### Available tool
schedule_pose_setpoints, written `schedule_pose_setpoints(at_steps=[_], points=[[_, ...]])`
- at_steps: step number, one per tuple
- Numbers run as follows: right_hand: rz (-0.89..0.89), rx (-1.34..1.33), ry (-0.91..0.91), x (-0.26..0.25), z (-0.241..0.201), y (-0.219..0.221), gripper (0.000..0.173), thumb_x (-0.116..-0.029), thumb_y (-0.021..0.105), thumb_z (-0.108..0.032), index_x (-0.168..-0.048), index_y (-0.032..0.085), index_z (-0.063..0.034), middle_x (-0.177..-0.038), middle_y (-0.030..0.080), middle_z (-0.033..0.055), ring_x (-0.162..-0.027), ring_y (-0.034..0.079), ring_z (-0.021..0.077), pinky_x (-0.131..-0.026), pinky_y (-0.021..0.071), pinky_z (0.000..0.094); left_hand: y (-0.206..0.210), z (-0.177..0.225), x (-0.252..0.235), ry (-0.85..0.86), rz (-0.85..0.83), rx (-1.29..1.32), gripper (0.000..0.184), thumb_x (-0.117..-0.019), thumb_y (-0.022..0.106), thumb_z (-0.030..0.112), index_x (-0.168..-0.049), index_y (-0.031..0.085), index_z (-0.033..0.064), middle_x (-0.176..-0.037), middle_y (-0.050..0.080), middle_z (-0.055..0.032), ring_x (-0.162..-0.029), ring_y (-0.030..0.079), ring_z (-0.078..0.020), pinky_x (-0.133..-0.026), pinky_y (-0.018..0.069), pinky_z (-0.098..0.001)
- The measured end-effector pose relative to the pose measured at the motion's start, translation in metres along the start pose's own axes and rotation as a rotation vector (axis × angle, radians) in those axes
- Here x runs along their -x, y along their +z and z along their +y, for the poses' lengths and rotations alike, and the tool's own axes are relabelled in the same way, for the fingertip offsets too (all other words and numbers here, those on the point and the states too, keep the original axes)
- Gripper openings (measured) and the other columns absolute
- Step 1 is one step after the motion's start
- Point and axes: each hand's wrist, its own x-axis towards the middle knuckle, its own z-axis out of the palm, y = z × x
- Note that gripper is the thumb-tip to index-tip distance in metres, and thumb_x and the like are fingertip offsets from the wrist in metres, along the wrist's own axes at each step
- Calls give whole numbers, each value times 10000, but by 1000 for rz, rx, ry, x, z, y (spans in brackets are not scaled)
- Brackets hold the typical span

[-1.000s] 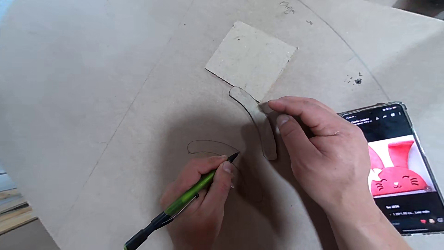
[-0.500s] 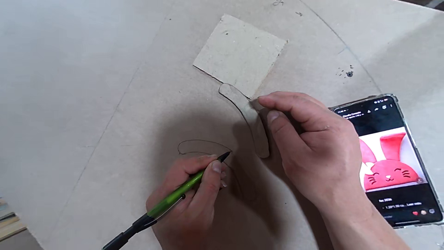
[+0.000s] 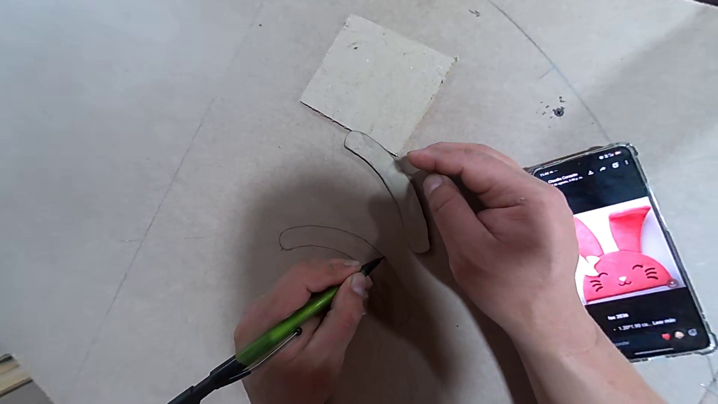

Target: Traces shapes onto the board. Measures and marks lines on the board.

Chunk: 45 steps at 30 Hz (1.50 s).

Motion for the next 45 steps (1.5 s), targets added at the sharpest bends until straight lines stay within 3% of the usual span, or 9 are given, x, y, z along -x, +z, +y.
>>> schedule_pose_setpoints(at_steps=[15, 22, 31, 45], points=[[2, 0, -3, 0, -1, 0, 263, -1011, 567, -134, -1175, 771, -163, -1152, 730, -70, -1020, 666, 28, -862, 562, 259, -6, -5, 1, 66, -133, 13, 37, -917, 735, 207, -918, 744, 171, -834, 744, 23, -657, 708, -111, -551, 614, -236], [8, -11, 8, 1, -1, 0, 252, -1008, 576, -129, -1162, 774, -155, -1136, 734, -67, -1010, 668, 30, -859, 564, 261, -16, -7, 1, 94, -349, 133, 55, -932, 734, 194, -957, 742, 146, -885, 752, 17, -762, 724, -100, -652, 626, -233], [9, -19, 9, 1, -1, 0, 251, -1006, 582, -128, -1166, 774, -152, -1138, 735, -69, -1017, 668, 29, -871, 562, 267, -15, -9, 0, 124, -357, 117, 53, -930, 730, 198, -940, 733, 147, -880, 747, 33, -777, 718, -86, -669, 617, -224], [-2, 12, 1, 0, -1, -1, 261, -1016, 566, -141, -1178, 768, -165, -1157, 728, -73, -1024, 663, 22, -858, 559, 255, -7, -5, 1, 65, -174, 58, 47, -936, 730, 202, -943, 744, 158, -848, 747, 14, -642, 709, -111, -538, 619, -233]])
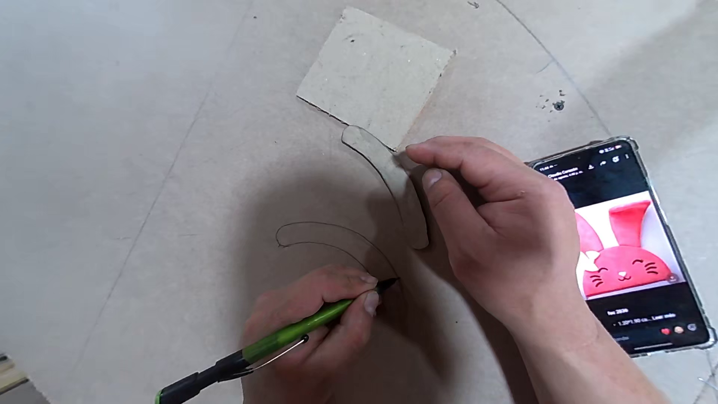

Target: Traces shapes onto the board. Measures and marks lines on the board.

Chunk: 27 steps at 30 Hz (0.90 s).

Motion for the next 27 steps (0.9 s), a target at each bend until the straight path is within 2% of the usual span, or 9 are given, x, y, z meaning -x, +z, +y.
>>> schedule_pose_setpoints(at_steps=[5, 12, 18, 27], points=[[7, -9, -10, 0, 1, 0, 258, -1015, 568, -138, -1174, 769, -161, -1151, 731, -74, -1021, 666, 25, -869, 561, 264, 2, 4, -1, -51, 54, -11, 42, -936, 719, 191, -941, 737, 154, -838, 745, 1, -636, 712, -127, -530, 624, -248], [-3, -19, -5, 0, 1, -1, 262, -1015, 567, -138, -1186, 764, -162, -1151, 725, -70, -979, 664, 14, -814, 564, 237, 8, 6, -3, -91, 166, -9, 56, -949, 698, 176, -956, 722, 126, -840, 748, -37, -615, 711, -163, -520, 629, -277], [-6, -5, -8, 0, 1, -1, 262, -1016, 568, -149, -1191, 762, -171, -1160, 724, -79, -1007, 663, 14, -841, 564, 241, 13, 7, -5, -103, 277, -14, 60, -954, 686, 151, -966, 706, 95, -838, 737, -59, -590, 699, -178, -496, 622, -290], [-4, -6, -4, 0, 1, -1, 266, -1016, 567, -147, -1196, 762, -174, -1160, 723, -82, -990, 662, 12, -828, 561, 243, 20, 10, -8, -177, 448, 10, 49, -955, 659, 103, -961, 689, 64, -785, 728, -63, -601, 710, -173, -518, 626, -287]])
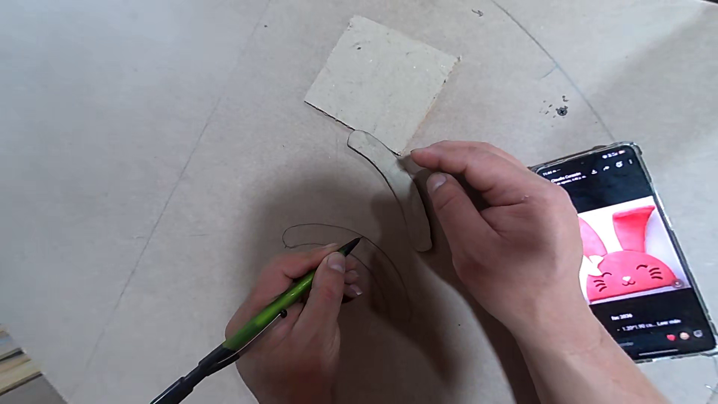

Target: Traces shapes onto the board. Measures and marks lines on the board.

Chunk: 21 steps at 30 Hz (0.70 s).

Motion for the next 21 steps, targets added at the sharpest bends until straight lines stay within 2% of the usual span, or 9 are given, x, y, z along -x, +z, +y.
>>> schedule_pose_setpoints(at_steps=[4, 12, 21], points=[[5, -8, 3, 0, 0, 1, 264, -1013, 569, -139, -1186, 767, -169, -1157, 727, -79, -1001, 664, 18, -846, 563, 251, -1, -1, -1, 15, -41, -3, 59, -956, 669, 126, -968, 690, 72, -791, 722, -59, -597, 705, -176, -517, 628, -289], [0, -4, 3, 0, 0, 0, 267, -1013, 566, -137, -1187, 766, -170, -1154, 727, -79, -1001, 663, 19, -840, 560, 252, -15, -5, -2, 103, -302, -40, 55, -946, 702, 181, -960, 719, 131, -851, 752, -27, -630, 718, -158, -530, 633, -272], [0, 3, 2, 1, -1, 0, 265, -1019, 561, -136, -1187, 765, -159, -1148, 728, -69, -997, 665, 20, -835, 560, 241, -21, -9, -2, 180, -425, -37, 32, -916, 738, 199, -911, 737, 167, -826, 746, 21, -636, 710, -113, -533, 619, -234]])
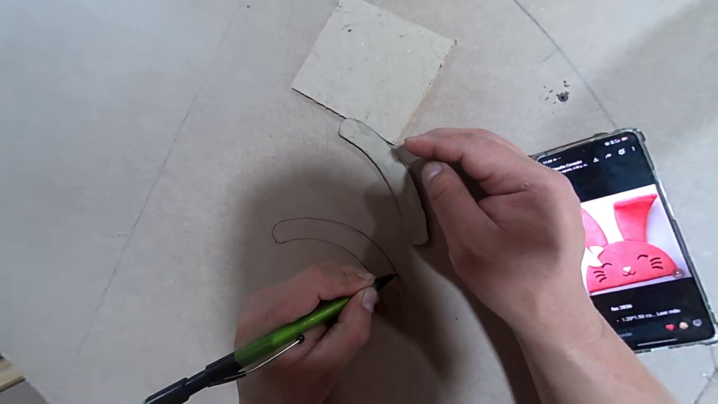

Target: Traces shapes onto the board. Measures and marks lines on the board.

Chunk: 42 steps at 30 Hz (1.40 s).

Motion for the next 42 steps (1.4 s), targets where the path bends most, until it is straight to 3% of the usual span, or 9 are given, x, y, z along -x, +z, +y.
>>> schedule_pose_setpoints(at_steps=[28, 32, 34, 38, 40, 42], points=[[-4, 20, 25, -2, 0, -1, 265, -1021, 557, -137, -1186, 764, -156, -1089, 725, -68, -886, 649, -8, -717, 536, 193, -17, -2, -1, 21, -279, 92, 81, -931, 719, 227, -897, 721, 153, -828, 721, 45, -735, 697, -80, -634, 601, -217], [2, 23, -11, -3, 2, 0, 259, -1012, 560, -145, -1161, 771, -168, -1095, 734, -77, -889, 652, -20, -721, 532, 182, -24, 0, 21, -71, -64, 164, 117, -944, 728, 284, -918, 701, 173, -793, 698, 19, -630, 660, -93, -536, 565, -215], [-5, 29, -12, -3, 2, -1, 257, -1015, 561, -151, -1168, 767, -167, -1100, 730, -76, -881, 649, -27, -709, 528, 169, -15, 5, 31, -75, 20, 109, 100, -950, 722, 283, -934, 711, 185, -809, 702, 37, -654, 663, -74, -555, 562, -195], [-23, 32, -3, -2, 1, -4, 266, -1029, 549, -148, -1200, 753, -156, -1100, 720, -65, -859, 641, -20, -683, 520, 170, -5, 8, 33, -47, 29, 52, 75, -948, 714, 239, -936, 717, 165, -848, 730, 30, -689, 694, -80, -575, 588, -195], [-22, 46, -6, -2, 1, -4, 268, -1036, 545, -162, -1206, 753, -168, -1118, 720, -72, -887, 644, -20, -707, 525, 174, -5, 7, 32, -52, 42, 72, 76, -960, 706, 236, -954, 715, 161, -851, 730, 21, -679, 696, -86, -566, 595, -205], [-24, 67, -7, -2, 1, -3, 269, -1036, 544, -184, -1201, 757, -188, -1147, 719, -80, -948, 653, -14, -762, 543, 193, -4, 5, 30, -68, 163, 108, 81, -982, 695, 233, -985, 717, 155, -866, 735, -10, -658, 705, -117, -551, 615, -240]])
